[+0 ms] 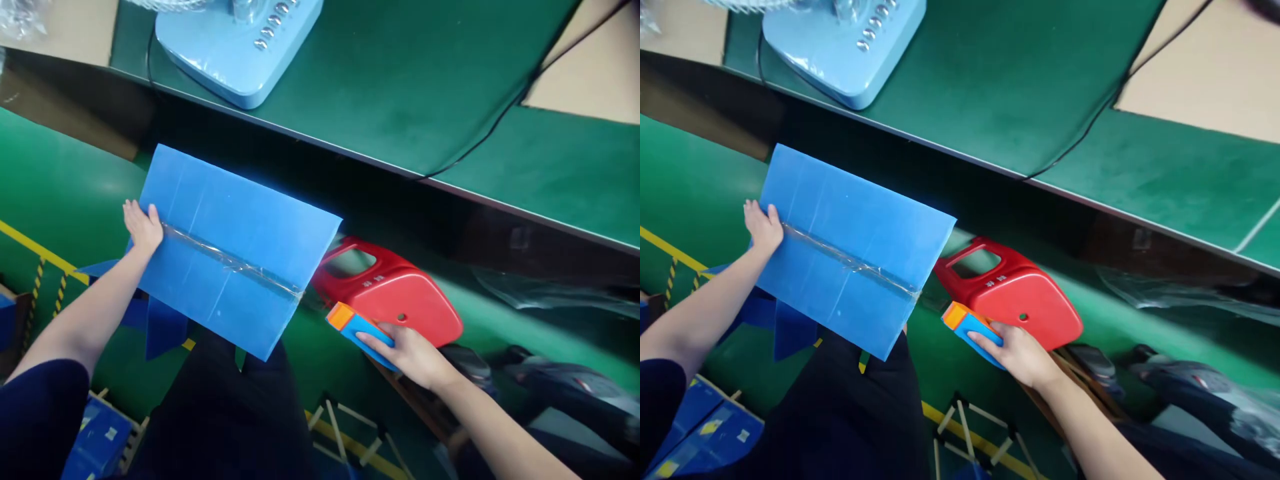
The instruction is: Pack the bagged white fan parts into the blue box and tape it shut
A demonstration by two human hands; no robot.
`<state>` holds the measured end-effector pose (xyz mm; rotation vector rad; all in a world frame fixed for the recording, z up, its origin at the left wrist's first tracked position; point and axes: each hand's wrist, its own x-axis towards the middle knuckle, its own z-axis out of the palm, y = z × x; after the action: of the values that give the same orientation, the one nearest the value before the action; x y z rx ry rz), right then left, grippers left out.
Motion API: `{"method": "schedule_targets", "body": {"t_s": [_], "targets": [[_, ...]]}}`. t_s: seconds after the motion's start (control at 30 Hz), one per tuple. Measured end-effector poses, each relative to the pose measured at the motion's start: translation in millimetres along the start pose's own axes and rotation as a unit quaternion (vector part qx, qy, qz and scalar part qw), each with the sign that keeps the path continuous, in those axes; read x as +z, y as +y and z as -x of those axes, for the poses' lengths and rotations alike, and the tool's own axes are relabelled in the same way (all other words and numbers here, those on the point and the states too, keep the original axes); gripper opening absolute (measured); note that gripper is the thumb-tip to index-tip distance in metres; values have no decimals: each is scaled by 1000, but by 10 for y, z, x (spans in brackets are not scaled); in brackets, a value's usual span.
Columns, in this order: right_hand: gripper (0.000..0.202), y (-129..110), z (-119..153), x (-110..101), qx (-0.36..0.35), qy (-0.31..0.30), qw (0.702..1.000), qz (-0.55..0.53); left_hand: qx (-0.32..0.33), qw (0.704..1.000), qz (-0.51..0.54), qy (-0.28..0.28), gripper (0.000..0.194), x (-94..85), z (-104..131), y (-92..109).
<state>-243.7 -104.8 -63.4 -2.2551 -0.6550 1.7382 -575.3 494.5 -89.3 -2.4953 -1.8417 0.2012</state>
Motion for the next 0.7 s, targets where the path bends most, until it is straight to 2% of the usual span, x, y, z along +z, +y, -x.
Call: {"method": "schedule_targets", "body": {"t_s": [0.07, 0.2, 0.27, 0.3, 0.37, 0.43, 0.47, 0.57, 0.6, 0.63, 0.7], "targets": [[66, 22, -25, 7, 3, -24, 1000, 0, 58, 998, 13, -15, 90, 80, 483, 329], [65, 157, 1, -31, 7, -32, 999, -1, 164, 980, 45, -100, 101, 209, 1756, 1141], [64, 225, 51, -56, 10, -19, 1000, 7, 263, 952, 60, -147, 101, 215, 2264, 1453], [62, 236, 74, -57, 11, -11, 1000, 14, 313, 932, 61, -169, 100, 207, 2437, 1559], [57, 193, 91, -22, 30, -2, 998, 51, 388, 899, 53, -196, 94, 187, 2612, 1678], [52, 67, 45, 73, 65, -1, 993, 100, 469, 854, 51, -219, 79, 174, 2620, 1730], [49, -16, -1, 138, 84, -3, 989, 121, 528, 814, 59, -235, 70, 169, 2596, 1758], [50, -291, -189, 348, 120, -2, 982, 143, 703, 649, 92, -275, 60, 144, 2551, 1933], [53, -376, -250, 408, 130, 0, 981, 146, 734, 615, 92, -274, 60, 134, 2564, 2021], [58, -455, -307, 459, 138, 3, 979, 149, 752, 598, 81, -265, 60, 127, 2592, 2114], [66, -590, -407, 533, 145, 10, 978, 151, 773, 587, 34, -238, 60, 132, 2674, 2291]]}}
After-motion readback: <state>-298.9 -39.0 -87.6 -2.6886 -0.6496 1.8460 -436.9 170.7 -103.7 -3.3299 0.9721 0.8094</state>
